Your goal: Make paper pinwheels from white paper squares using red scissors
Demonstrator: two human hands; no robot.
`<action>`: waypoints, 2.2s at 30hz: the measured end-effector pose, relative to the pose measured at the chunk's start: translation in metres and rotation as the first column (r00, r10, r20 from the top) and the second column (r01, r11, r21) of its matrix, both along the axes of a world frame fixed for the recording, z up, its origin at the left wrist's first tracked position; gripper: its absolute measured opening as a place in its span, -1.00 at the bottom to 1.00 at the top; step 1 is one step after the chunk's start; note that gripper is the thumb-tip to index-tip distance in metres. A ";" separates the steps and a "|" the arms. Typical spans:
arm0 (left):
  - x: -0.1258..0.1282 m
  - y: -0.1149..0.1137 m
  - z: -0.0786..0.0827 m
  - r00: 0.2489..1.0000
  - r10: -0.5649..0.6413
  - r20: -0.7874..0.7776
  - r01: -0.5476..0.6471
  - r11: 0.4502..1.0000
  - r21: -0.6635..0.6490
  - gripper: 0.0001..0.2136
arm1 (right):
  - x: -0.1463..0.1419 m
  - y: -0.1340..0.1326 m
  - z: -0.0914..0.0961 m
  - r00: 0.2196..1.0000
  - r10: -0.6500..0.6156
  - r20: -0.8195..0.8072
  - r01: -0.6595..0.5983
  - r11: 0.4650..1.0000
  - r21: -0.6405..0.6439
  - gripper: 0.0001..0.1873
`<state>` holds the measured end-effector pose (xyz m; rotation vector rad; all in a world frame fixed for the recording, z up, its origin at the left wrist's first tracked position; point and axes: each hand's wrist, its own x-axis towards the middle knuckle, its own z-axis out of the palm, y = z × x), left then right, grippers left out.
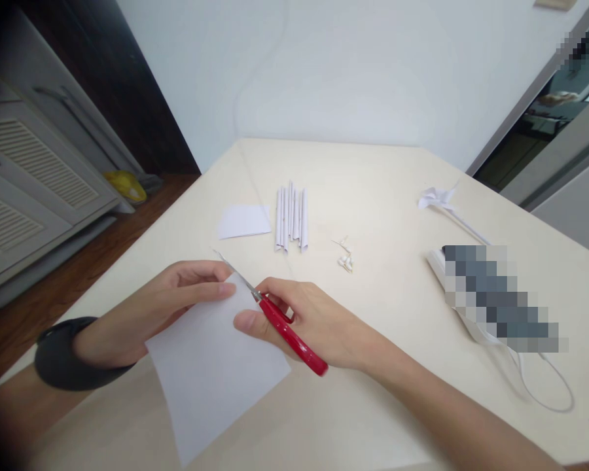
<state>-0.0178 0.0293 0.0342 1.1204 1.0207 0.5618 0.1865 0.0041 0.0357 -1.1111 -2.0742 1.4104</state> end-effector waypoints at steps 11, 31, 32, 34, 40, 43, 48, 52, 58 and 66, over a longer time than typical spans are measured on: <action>0.002 -0.001 0.002 1.000 0.003 -0.004 -0.002 1.000 0.010 -0.81 | -0.003 -0.001 0.000 1.000 -0.025 0.008 0.025 1.000 0.013 -0.68; 0.001 -0.001 0.004 1.000 0.008 -0.016 -0.008 0.999 -0.037 -0.88 | -0.003 -0.001 -0.005 0.999 -0.050 0.014 0.050 0.999 0.016 -0.71; 0.002 -0.001 0.005 1.000 0.002 -0.021 -0.002 0.999 -0.040 -0.88 | -0.003 -0.001 -0.005 0.998 -0.052 0.020 0.052 0.998 0.018 -0.70; 0.002 -0.001 0.007 1.000 -0.003 -0.025 0.002 0.999 -0.038 -0.87 | -0.003 -0.001 -0.006 0.998 -0.060 0.034 0.059 0.998 0.028 -0.70; 0.001 0.000 0.004 0.999 0.003 -0.037 -0.004 1.000 -0.024 -0.85 | -0.003 -0.001 -0.008 0.997 -0.074 0.031 0.073 0.997 0.019 -0.69; 0.000 0.000 0.002 0.999 -0.010 -0.048 0.008 1.000 -0.022 -0.85 | -0.004 -0.002 -0.007 0.997 -0.078 0.030 0.078 0.997 -0.006 -0.68; -0.002 0.000 -0.005 1.000 0.019 -0.023 -0.019 1.000 -0.017 -0.86 | -0.004 -0.003 -0.008 0.994 -0.104 0.039 0.104 0.994 -0.012 -0.66; -0.001 0.000 -0.002 1.000 0.026 -0.004 -0.026 0.998 -0.050 -0.85 | -0.003 -0.002 -0.007 0.992 -0.126 -0.020 0.124 0.989 -0.082 -0.70; 0.001 0.001 0.003 0.993 -0.109 -0.040 0.106 0.991 -0.086 -0.84 | 0.000 0.005 -0.007 0.959 -0.223 -0.173 0.188 0.962 -0.197 -0.80; 0.005 -0.001 -0.008 0.970 -0.219 -0.109 0.216 0.976 -0.042 -0.86 | -0.003 0.004 -0.008 0.950 -0.191 -0.248 0.115 0.949 -0.293 -0.81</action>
